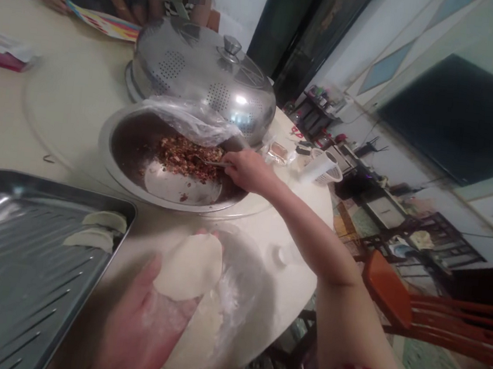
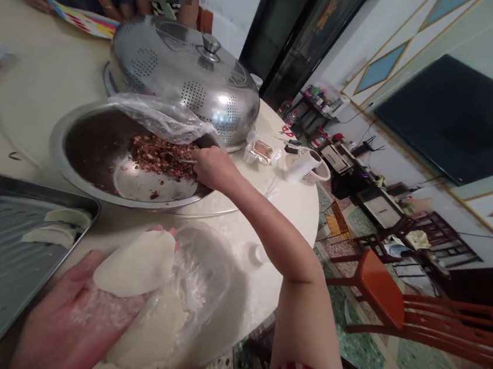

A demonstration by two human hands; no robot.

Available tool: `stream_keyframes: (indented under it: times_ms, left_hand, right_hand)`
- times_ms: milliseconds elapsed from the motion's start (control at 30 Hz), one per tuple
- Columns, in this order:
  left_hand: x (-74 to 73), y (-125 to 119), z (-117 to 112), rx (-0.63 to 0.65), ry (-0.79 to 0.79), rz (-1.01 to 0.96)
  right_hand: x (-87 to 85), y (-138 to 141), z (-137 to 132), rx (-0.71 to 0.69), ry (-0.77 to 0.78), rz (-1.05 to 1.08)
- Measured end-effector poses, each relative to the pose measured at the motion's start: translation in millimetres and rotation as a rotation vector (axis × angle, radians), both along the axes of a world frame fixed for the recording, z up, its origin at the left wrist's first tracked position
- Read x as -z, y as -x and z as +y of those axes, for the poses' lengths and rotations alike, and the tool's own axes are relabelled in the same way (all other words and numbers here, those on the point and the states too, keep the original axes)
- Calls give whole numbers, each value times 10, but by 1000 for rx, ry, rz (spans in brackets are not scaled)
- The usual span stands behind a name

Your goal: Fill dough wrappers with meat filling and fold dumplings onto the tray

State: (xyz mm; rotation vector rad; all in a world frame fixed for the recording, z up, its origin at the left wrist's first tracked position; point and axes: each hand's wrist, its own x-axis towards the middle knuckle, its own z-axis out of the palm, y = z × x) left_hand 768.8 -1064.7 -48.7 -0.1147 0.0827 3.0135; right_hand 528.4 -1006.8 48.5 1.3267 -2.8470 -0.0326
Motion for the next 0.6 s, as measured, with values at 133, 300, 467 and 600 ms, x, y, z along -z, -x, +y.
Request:
stream_keyframes:
  times_ms: [133, 300, 467, 600]
  left_hand:
    - [8, 9, -14, 9, 22, 5]
    - [-7, 20, -40, 3, 56, -22]
    - [39, -16, -25, -4, 80, -76]
    - [44, -9, -14, -17, 73, -42]
  right_hand:
    - [67, 44, -270, -67, 229, -23]
    - [84, 70, -400, -137, 282, 20]
    - [25, 32, -257, -197, 336, -16]
    - [92, 25, -274, -186, 276, -40]
